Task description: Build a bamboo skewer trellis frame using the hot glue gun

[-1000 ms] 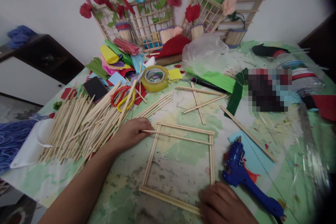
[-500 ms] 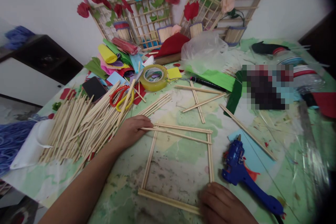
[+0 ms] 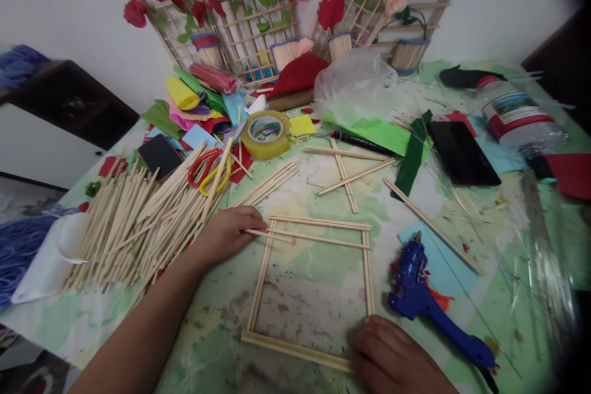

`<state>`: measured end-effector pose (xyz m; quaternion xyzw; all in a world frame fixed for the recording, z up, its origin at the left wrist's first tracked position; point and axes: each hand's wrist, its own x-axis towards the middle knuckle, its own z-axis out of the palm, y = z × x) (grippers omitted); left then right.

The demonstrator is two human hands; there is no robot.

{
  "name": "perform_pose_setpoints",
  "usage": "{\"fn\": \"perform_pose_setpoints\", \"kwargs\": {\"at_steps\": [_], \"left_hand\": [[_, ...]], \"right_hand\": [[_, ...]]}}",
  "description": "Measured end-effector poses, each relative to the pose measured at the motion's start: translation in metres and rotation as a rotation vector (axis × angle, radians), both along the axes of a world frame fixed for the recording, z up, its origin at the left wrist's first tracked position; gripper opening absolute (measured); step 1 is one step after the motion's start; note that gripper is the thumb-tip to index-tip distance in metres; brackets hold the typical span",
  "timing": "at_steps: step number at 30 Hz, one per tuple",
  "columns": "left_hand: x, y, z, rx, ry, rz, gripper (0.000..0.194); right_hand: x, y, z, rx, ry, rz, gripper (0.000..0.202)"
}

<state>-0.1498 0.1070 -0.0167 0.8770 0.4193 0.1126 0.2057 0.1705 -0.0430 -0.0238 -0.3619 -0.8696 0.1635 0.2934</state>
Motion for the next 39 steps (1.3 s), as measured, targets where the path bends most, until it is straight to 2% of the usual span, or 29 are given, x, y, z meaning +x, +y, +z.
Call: {"fn": "perform_pose_setpoints", "kwargs": {"at_steps": [5,10,13,16,19,21,22,24,27,29,32,39], "left_hand": [[-0.001,0.0,0.001,-0.012,0.015,-0.012,0.023],[0.002,0.001,0.002,-0.035,0.011,-0.013,0.021],[0.003,0.001,0.004,-0.054,0.022,0.001,0.019],[-0.001,0.0,0.013,-0.048,0.021,0.036,0.017],[0.005,-0.003,0.027,0.09,-0.033,0.077,0.019],[0.023,-0.009,0.034,0.221,-0.08,0.094,0.017],[0.038,-0.013,0.035,0.268,-0.068,0.112,0.016],[0.074,-0.024,0.034,0.336,0.029,0.059,0.018],[0.128,-0.038,0.023,0.318,0.232,-0.035,0.019],[0.152,-0.043,0.017,0.261,0.305,-0.083,0.018],[0.167,-0.043,0.014,0.169,0.35,-0.114,0.015],[0.171,-0.038,0.019,0.094,0.368,-0.137,0.013]], "right_hand": [[0.001,-0.003,-0.002,-0.034,-0.025,-0.007,0.049],[0.004,-0.008,-0.006,-0.069,-0.088,0.006,0.03],[0.005,-0.008,-0.005,-0.131,-0.088,0.029,0.026],[0.005,-0.008,-0.004,-0.168,-0.079,0.045,0.023],[0.004,-0.008,-0.003,-0.198,-0.081,0.045,0.019],[0.004,-0.008,-0.001,-0.242,-0.1,0.063,0.016],[0.003,-0.007,0.001,-0.267,-0.111,0.073,0.015],[0.002,-0.006,0.005,-0.312,-0.133,0.081,0.014],[0.001,-0.005,0.008,-0.311,-0.138,0.077,0.013],[0.001,-0.006,0.006,-0.281,-0.129,0.084,0.013],[0.001,-0.007,-0.001,-0.227,-0.128,0.072,0.015],[0.003,-0.006,-0.009,-0.171,-0.054,0.095,0.028]]}}
